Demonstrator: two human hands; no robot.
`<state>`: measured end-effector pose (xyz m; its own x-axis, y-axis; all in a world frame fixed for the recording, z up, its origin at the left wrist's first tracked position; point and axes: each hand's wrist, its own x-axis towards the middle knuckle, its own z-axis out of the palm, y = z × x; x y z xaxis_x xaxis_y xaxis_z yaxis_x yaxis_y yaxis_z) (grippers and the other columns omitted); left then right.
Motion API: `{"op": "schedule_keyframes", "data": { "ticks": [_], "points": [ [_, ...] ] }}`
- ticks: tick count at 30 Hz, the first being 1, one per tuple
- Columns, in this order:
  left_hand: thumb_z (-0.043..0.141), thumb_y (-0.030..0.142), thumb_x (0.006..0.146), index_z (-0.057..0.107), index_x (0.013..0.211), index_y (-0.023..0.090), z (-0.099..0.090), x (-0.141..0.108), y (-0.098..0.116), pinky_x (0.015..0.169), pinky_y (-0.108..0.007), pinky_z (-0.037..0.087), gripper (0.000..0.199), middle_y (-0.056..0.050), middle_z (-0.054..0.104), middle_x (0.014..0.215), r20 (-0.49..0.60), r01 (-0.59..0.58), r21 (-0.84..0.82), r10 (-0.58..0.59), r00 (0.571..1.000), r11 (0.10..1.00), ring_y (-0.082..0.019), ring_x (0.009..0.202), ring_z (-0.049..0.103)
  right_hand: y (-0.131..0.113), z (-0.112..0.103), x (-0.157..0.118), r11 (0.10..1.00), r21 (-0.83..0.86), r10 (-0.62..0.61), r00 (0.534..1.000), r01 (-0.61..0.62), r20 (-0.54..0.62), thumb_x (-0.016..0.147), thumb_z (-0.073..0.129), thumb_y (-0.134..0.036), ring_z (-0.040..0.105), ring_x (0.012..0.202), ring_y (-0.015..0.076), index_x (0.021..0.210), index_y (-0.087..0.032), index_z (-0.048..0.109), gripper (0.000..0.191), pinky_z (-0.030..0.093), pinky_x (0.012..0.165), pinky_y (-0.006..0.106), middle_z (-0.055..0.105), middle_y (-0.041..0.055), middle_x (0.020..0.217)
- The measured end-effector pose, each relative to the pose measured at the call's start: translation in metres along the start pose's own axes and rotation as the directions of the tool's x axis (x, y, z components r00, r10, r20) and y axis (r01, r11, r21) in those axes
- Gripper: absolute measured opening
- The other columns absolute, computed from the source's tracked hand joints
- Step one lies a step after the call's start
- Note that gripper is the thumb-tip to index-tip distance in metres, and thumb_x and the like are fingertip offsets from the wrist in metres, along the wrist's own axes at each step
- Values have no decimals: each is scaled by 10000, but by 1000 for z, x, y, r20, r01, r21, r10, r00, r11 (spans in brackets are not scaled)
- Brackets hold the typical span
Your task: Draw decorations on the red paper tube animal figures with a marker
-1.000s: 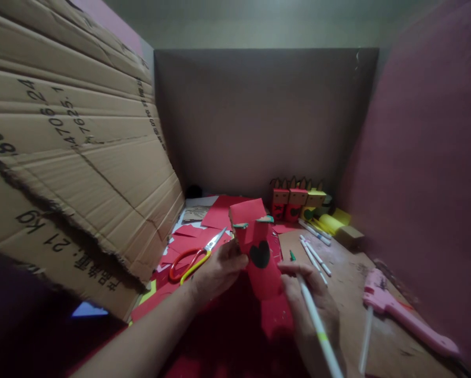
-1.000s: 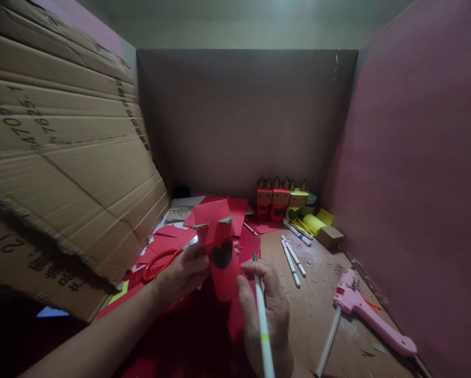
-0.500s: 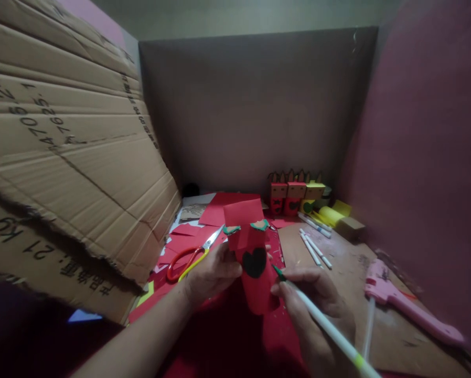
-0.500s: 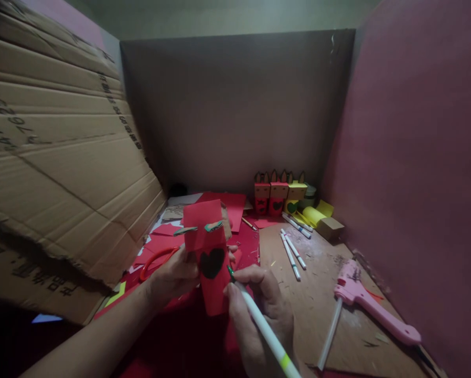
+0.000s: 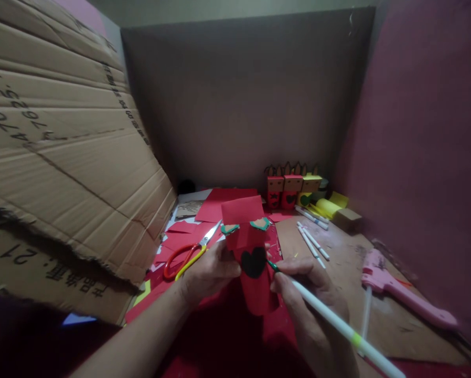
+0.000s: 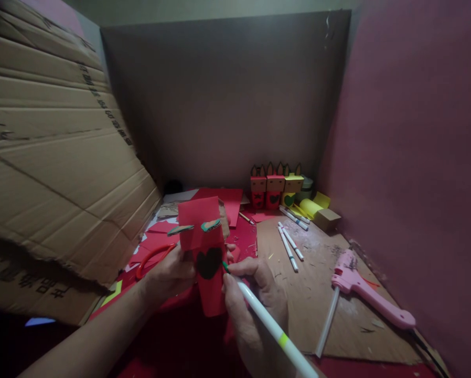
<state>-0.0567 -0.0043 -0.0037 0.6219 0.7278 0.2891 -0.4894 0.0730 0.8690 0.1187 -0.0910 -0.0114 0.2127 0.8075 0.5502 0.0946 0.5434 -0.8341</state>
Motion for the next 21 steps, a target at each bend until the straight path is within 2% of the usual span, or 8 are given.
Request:
{"op": "schedule_keyframes", "data": {
  "ticks": [6, 21],
  "points": [
    [905, 231, 671, 770, 1101, 205, 1, -3, -1, 853, -278, 541, 452, -57, 780, 1020, -46, 20, 2, -20, 999, 1000, -193, 907, 718, -2, 0, 2, 999, -23, -23, 999, 24, 30, 955, 656, -259, 646, 584, 83, 947, -293, 666, 36, 541, 549, 145, 708, -50, 723],
    [899, 284, 687, 750, 1135, 191, 7, 0, 1, 858, -315, 555, 481, -65, 775, 986, -50, -10, -1, 10, 999, 1000, -211, 884, 723, -1, -1, 3, 998, -58, 2, 1000, -1, 19, 963, 644, -293, 647, 599, 108, 900, -253, 653, 74, 541, 548, 187, 683, -28, 713]
  ]
}}
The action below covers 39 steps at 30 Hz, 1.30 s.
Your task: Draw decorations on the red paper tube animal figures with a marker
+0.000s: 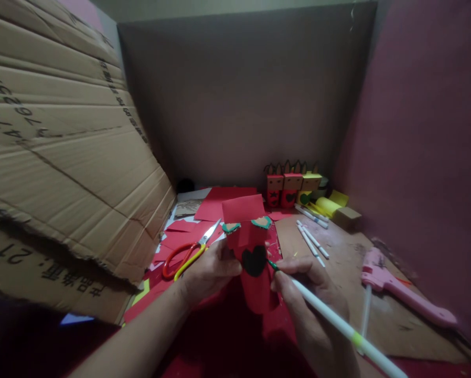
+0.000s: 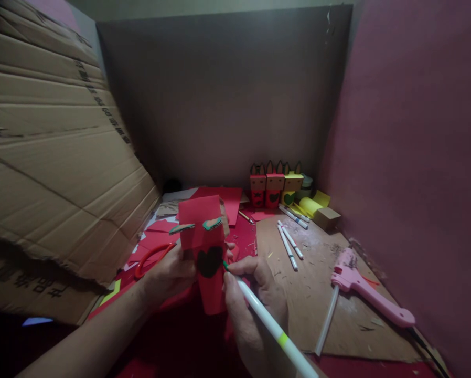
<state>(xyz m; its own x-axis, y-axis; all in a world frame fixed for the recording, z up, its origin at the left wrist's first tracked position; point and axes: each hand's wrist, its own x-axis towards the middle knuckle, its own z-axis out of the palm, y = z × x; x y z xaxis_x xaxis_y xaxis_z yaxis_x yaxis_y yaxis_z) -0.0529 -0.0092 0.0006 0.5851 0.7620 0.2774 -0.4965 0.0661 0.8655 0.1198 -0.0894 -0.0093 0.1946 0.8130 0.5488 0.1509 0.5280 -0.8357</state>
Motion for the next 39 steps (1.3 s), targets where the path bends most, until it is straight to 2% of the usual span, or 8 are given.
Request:
{"op": "schedule_keyframes", "data": {
  "ticks": [7, 16, 21, 25, 39],
  "points": [
    [883, 257, 697, 749, 1106, 182, 0, -2, 0, 870, -344, 534, 437, -83, 769, 995, -11, -4, 18, 4, 1000, 1000, -237, 915, 718, -1, -3, -2, 1000, 21, -9, 1000, 9, 15, 964, 632, -292, 649, 609, 124, 913, -256, 654, 66, 520, 515, 195, 690, -12, 731],
    [906, 288, 666, 742, 1117, 167, 0, -2, 0, 867, -378, 522, 495, -104, 772, 1012, -36, 10, 23, -9, 999, 1000, -289, 961, 717, -1, -3, -3, 1000, 18, -4, 1000, 3, 24, 972, 624, -283, 634, 629, 120, 918, -260, 646, 62, 512, 544, 195, 668, -19, 733],
    [911, 276, 655, 753, 1111, 165, 1, -2, 0, 860, -358, 536, 495, -98, 772, 993, -42, 11, 13, -10, 999, 1000, -257, 924, 714, 0, -3, -4, 1000, 20, -23, 1000, 23, 18, 980, 614, -281, 640, 662, 123, 925, -269, 632, 59, 502, 538, 193, 666, -17, 765],
    [906, 286, 667, 760, 1093, 167, 3, -2, 1, 851, -352, 543, 466, -98, 770, 994, -45, 17, 28, -16, 999, 999, -249, 910, 714, 0, -3, -4, 1000, 27, 10, 999, -12, 42, 985, 606, -290, 644, 671, 135, 922, -260, 635, 75, 475, 493, 192, 664, -6, 763],
    [917, 293, 656, 766, 1108, 193, 1, -1, 0, 855, -333, 543, 487, -75, 770, 993, -40, 11, 36, -10, 999, 999, -226, 906, 712, -2, -6, -5, 998, 57, -1, 997, -4, 78, 995, 591, -294, 604, 605, 125, 901, -253, 615, 105, 488, 508, 203, 613, -23, 703]
  ]
}}
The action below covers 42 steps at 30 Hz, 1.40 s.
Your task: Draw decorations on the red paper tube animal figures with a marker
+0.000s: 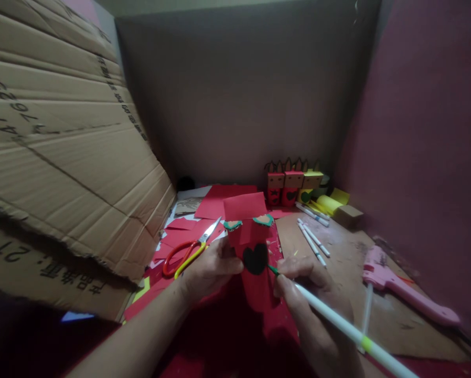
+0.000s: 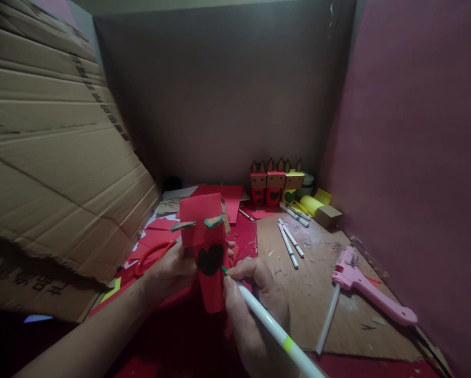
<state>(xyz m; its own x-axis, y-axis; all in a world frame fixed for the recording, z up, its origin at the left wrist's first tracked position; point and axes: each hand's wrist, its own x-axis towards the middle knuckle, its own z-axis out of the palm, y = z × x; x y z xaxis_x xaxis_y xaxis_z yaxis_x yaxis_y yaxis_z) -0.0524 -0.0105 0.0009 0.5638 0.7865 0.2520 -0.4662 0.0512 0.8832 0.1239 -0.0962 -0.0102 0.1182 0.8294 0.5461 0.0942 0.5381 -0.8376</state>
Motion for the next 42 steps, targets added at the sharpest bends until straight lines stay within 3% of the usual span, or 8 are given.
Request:
{"op": "schedule_keyframes", "data": {
  "ticks": [6, 13, 18, 28, 42],
  "points": [
    [912, 301, 662, 745, 1104, 184, 0, 0, 1, 866, -355, 535, 487, -93, 776, 1036, -18, 12, 22, -12, 1000, 1000, -269, 959, 722, -3, 0, -1, 1000, -12, 22, 1000, -22, 4, 990, 596, -300, 612, 637, 134, 867, -253, 610, 133, 480, 519, 206, 599, -21, 708],
    [889, 278, 695, 729, 1154, 179, 1, 0, 1, 849, -382, 535, 497, -121, 777, 1084, 7, 15, 16, -16, 1000, 1000, -285, 937, 737, -1, 0, -2, 999, 2, 36, 999, -36, 20, 978, 599, -298, 595, 564, 131, 862, -247, 619, 128, 421, 432, 206, 620, -5, 709],
    [901, 306, 685, 738, 1156, 177, 1, 0, 2, 838, -374, 547, 515, -112, 784, 1059, 19, 4, 12, -4, 1000, 1000, -272, 917, 739, -1, 1, -2, 1000, -6, 9, 1000, -9, 8, 985, 596, -288, 632, 638, 139, 881, -257, 618, 111, 470, 491, 202, 624, -10, 729],
    [906, 281, 680, 743, 1182, 172, 2, 0, 1, 865, -376, 540, 539, -114, 785, 1060, 5, 2, 13, -2, 1000, 1000, -264, 904, 743, -1, 1, 1, 998, -65, -9, 998, 5, -56, 989, 599, -283, 605, 597, 108, 916, -273, 621, 77, 493, 517, 185, 640, -36, 715],
    [909, 295, 682, 759, 1192, 199, 4, 0, 3, 881, -372, 569, 541, -95, 797, 1051, 10, 24, 5, -24, 1000, 1000, -252, 914, 749, 1, 0, -2, 995, -82, -48, 999, 49, 14, 1003, 570, -276, 644, 669, 130, 914, -268, 599, 94, 457, 487, 182, 635, -20, 742]
  ]
}}
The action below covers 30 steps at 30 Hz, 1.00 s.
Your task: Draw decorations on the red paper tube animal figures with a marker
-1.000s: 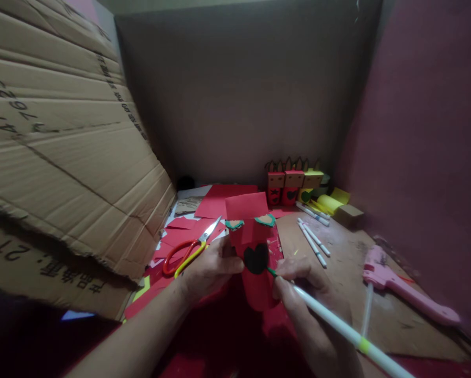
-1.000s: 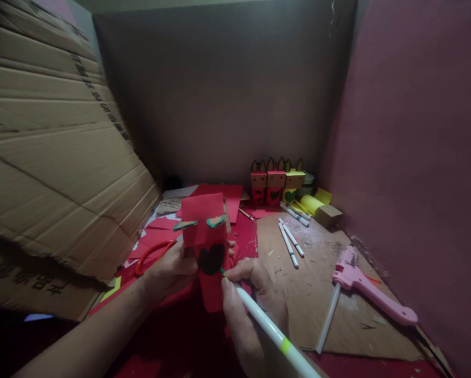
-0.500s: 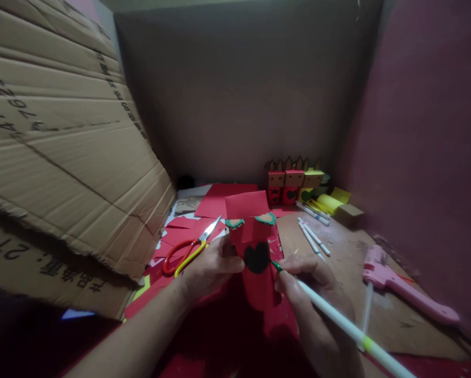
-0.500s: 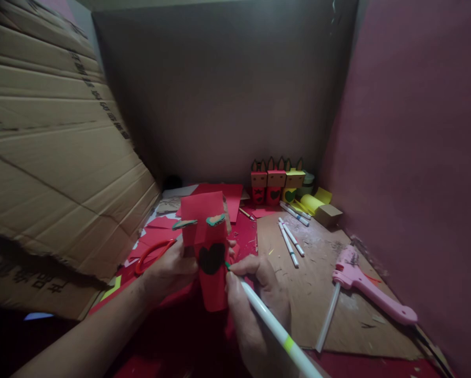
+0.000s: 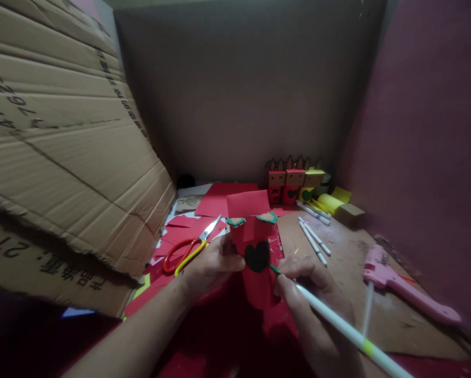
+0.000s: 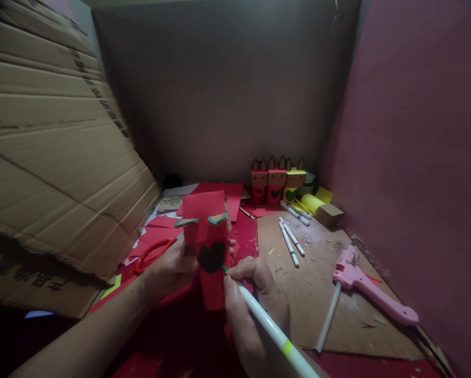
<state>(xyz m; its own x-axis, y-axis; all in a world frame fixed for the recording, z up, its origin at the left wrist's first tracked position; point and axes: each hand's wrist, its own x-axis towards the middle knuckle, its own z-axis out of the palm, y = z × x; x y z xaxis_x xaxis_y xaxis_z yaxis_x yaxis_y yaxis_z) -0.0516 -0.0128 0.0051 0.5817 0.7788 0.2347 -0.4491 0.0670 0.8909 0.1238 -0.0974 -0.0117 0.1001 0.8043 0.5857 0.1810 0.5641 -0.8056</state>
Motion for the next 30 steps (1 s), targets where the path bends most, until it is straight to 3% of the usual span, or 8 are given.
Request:
{"op": "schedule_keyframes", "data": {
  "ticks": [13, 25, 30],
  "points": [
    [904, 276, 679, 756, 1158, 188, -3, 1, -2, 897, -356, 550, 509, -99, 789, 1073, 7, -9, -8, 9, 1000, 1000, -249, 941, 738, -4, 0, 0, 998, -65, 8, 1000, -8, 0, 984, 574, -241, 592, 595, 110, 871, -269, 591, 118, 477, 504, 184, 592, -42, 712],
    [909, 258, 662, 761, 1103, 187, -7, 2, -7, 896, -343, 547, 470, -94, 788, 1041, 0, 0, -42, 0, 1000, 999, -255, 963, 735, -5, -1, 1, 990, -108, -87, 994, 94, 69, 982, 540, -187, 577, 626, 110, 903, -271, 539, 115, 470, 547, 184, 544, -51, 722],
    [899, 259, 675, 763, 1113, 185, -6, 3, -6, 882, -335, 552, 464, -93, 790, 1035, 13, -11, -27, 11, 1000, 1000, -242, 930, 738, -5, 0, 1, 995, -93, -39, 997, 45, 60, 989, 539, -197, 567, 638, 107, 882, -268, 548, 128, 484, 584, 184, 545, -51, 737]
  ]
}}
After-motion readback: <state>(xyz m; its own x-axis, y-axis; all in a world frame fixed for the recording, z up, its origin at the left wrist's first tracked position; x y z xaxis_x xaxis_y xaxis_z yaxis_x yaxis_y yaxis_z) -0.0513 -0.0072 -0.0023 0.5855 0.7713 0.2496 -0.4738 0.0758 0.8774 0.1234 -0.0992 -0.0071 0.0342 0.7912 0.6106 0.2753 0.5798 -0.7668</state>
